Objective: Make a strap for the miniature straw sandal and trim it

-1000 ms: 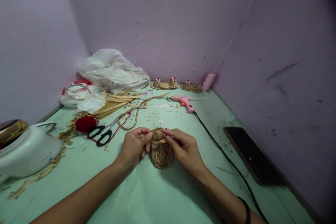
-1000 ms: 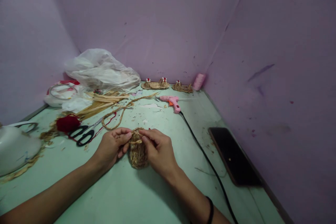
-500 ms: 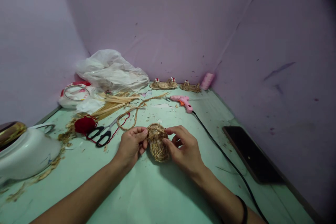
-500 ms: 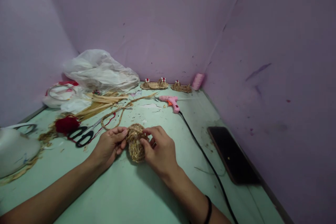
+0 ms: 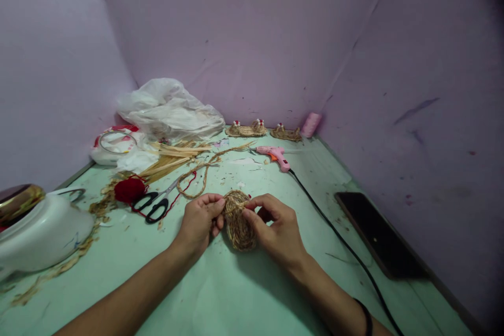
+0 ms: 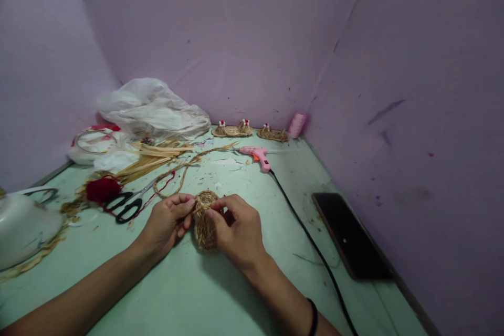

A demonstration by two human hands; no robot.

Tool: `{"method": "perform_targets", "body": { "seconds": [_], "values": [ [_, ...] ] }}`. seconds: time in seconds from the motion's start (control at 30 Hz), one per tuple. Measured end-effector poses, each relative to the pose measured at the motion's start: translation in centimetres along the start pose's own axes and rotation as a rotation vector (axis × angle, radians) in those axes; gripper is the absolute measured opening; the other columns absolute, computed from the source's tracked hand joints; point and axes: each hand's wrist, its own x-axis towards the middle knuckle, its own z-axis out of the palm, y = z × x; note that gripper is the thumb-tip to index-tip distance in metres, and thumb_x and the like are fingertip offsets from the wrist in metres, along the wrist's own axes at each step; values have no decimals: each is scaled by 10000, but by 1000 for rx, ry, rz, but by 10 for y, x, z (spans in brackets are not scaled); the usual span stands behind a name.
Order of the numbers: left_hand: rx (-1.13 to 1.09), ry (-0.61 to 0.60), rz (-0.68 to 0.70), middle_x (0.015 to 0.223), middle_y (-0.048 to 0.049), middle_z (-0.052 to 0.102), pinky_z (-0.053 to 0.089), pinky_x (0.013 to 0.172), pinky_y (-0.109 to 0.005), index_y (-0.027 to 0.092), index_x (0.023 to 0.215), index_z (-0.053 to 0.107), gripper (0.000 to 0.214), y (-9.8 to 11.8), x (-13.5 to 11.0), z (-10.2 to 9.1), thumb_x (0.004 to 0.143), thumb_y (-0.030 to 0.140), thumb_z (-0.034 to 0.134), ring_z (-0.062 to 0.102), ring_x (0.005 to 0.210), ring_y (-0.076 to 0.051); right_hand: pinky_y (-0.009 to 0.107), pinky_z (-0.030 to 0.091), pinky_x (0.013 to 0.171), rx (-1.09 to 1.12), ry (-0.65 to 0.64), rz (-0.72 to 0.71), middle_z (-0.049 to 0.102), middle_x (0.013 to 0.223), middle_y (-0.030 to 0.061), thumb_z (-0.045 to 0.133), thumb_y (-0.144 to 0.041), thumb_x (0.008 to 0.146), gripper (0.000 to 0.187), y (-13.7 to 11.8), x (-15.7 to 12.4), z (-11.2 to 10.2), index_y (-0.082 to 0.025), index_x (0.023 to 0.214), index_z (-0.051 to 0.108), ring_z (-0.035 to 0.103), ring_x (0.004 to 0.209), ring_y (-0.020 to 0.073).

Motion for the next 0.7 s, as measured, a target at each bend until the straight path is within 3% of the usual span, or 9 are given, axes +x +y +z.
{"method": "perform_targets", "body": {
  "seconds": [0.23, 0.43, 0.53, 0.7],
  "values": [
    [6, -6, 24, 332, 64, 475, 211, 277, -142, 149, 704, 524, 261, -2, 1, -2, 600, 333, 677, 325, 256, -44, 214, 420, 471, 84, -173, 150, 617, 670, -5, 605, -220, 716, 117, -4, 7, -8, -169, 820, 623, 495, 485, 83],
    [33, -17, 24, 329, 62, 474, 205, 273, -143, 150, 690, 520, 262, -2, 0, -1, 595, 336, 677, 323, 251, -45, 220, 434, 510, 50, -122, 78, 613, 744, 35, 601, -249, 752, 129, -2, 8, -8, -203, 823, 698, 562, 656, 128],
    [47, -28, 35, 325, 64, 472, 205, 275, -142, 150, 700, 523, 261, -3, 0, -2, 599, 337, 674, 323, 251, -45, 206, 429, 498, 48, -208, 63, 603, 864, 54, 566, -227, 772, 156, -2, 9, -10, -208, 852, 698, 582, 748, 139],
    [74, -31, 32, 319, 68, 464, 203, 270, -141, 149, 703, 525, 228, -4, 0, -3, 613, 315, 655, 315, 243, -44, 259, 463, 643, 7, -356, -18, 631, 901, 47, 515, -197, 808, 201, 1, 12, -18, -221, 926, 675, 593, 809, 150]
  ]
}}
